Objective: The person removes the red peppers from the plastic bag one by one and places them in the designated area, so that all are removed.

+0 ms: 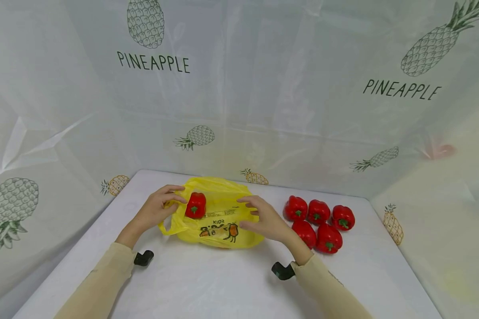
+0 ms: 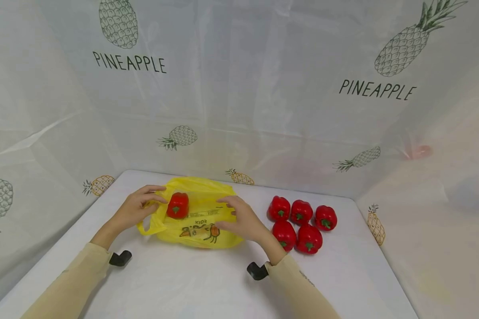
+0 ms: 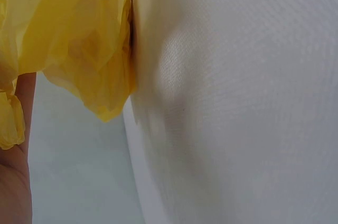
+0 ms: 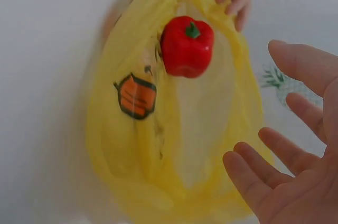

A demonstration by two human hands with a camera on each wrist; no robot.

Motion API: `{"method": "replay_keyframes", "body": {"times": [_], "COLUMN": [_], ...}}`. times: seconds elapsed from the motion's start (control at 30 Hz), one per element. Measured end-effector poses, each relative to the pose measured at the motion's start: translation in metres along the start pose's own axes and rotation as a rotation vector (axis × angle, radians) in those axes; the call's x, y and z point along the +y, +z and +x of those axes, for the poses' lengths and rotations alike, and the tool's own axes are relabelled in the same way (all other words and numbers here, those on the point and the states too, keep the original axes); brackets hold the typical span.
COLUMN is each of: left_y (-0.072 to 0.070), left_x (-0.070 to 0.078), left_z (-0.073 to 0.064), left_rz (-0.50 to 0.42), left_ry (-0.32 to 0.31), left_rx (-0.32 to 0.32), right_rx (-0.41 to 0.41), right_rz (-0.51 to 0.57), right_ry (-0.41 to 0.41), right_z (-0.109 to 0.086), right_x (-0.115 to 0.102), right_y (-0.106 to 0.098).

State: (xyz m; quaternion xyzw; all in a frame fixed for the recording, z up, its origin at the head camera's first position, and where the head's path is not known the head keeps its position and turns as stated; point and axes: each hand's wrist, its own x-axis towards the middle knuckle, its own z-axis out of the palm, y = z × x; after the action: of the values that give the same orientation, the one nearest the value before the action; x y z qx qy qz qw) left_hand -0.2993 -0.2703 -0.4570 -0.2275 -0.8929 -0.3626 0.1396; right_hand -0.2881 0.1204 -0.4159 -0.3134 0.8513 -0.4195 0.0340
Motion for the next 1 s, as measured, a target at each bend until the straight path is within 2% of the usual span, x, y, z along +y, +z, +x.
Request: {"method": "replay_keyframes", "body": {"times": [0.2,0.53,0.77,1.0], "left_y": [0.000,0.001,0.001,0.002], "left_x": [-0.001,-0.002,-0.003,-0.003], "left_z": [0.000,0.002,0.002,0.003], "left_rz": [-0.010,-0.001,0.008,0.009], "left_ry": [0.008,0.017,0.012,0.036], "left_rx": [0.006,0.014,0.013,0.015], "right_rx": [-0.041,-0.085,-0.060,-0.036], "right_rz": [0.025,0.059,0.059,0.063], "right_ry": [-0.006,0.021,0.048,0.072], "right_z": [0.022,0.054,0.079,0.102], "right_x": [-0.005,0.004,0.007,0.010], "right_y": [0.023,0.059,0.080,0.098]}}
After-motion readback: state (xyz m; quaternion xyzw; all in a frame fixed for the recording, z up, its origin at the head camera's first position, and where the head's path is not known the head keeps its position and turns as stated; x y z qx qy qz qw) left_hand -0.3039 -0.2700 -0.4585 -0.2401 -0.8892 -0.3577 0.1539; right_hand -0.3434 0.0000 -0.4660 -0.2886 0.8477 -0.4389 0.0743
